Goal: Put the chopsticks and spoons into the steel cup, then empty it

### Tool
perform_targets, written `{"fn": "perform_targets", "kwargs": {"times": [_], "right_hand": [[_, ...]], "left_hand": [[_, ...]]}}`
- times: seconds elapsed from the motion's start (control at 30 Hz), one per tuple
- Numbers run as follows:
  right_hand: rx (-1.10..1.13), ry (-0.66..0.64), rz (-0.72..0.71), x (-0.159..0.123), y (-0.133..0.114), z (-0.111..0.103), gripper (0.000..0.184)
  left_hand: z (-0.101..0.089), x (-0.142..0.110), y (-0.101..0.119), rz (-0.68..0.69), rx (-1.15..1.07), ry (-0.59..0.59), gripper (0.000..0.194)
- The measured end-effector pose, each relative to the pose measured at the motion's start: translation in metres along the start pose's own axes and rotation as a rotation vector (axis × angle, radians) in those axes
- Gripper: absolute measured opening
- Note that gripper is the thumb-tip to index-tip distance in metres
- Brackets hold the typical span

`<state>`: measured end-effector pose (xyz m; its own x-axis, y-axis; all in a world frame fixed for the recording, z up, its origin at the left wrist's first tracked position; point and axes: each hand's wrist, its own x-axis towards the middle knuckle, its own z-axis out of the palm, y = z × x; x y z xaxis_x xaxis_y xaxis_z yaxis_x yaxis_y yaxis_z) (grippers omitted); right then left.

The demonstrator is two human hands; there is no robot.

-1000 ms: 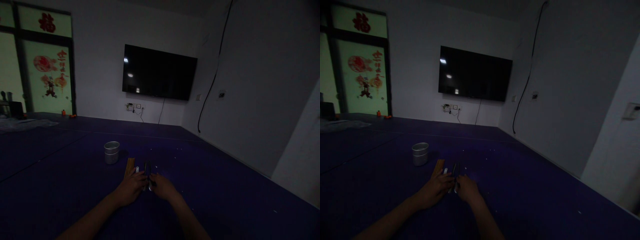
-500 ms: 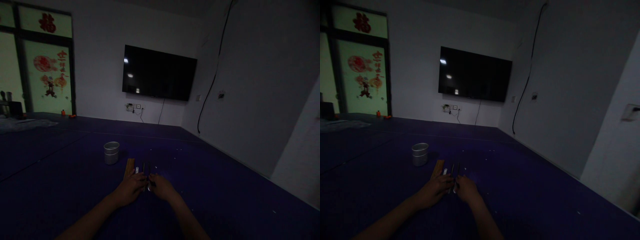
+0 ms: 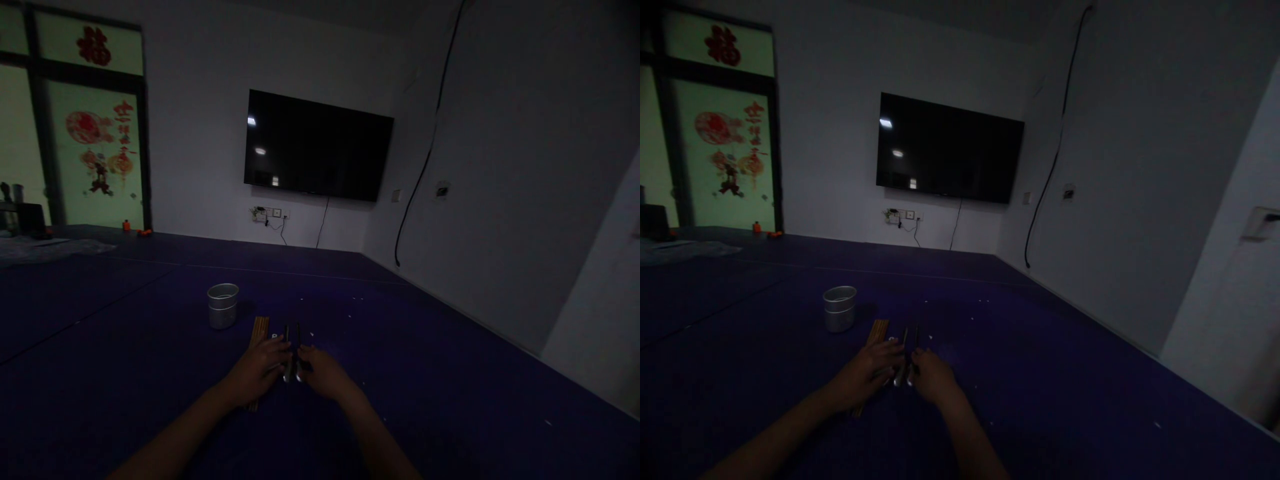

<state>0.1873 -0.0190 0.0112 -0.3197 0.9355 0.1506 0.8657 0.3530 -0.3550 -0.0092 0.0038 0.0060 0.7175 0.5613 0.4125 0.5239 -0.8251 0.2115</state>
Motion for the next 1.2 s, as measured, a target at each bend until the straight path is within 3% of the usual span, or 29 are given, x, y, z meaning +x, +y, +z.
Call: {"fn": "perform_targets", "kwargs": {"times": [0.2,0.33,0.43,0.57,0.77,0.97,1.07,1.2], "right_hand": [[0.007,0.064,0.070,0.003,-0.002,0.000,0.042],[0.003,0.138,0.130,0.004,-0.006,-0.002,0.041],[0.019,0.201,0.148,0.003,-0.009,-0.003,0.038],[0.031,0.225,0.152,0.002,-0.012,-0.006,0.036],[0.037,0.259,0.142,0.002,-0.012,-0.006,0.036],[0.070,0.304,0.135,0.002,-0.012,-0.003,0.039],[0.111,0.335,0.117,0.001,-0.014,-0.004,0.053],[0.166,0.398,0.068,0.001,-0.018,-0.008,0.087]], "left_hand": [[-0.011,-0.005,-0.021,-0.132,0.305,0.371,0.039],[-0.020,-0.009,-0.041,-0.315,0.490,0.629,0.041],[-0.026,-0.014,-0.055,-0.441,0.562,0.686,0.046],[-0.033,-0.020,-0.069,-0.501,0.582,0.638,0.049],[-0.043,-0.024,-0.076,-0.405,0.623,0.661,0.030],[-0.047,-0.021,-0.059,-0.250,0.591,0.681,0.024],[-0.042,-0.017,-0.045,-0.118,0.548,0.698,0.027],[-0.028,-0.013,-0.021,0.105,0.493,0.706,0.030]]}}
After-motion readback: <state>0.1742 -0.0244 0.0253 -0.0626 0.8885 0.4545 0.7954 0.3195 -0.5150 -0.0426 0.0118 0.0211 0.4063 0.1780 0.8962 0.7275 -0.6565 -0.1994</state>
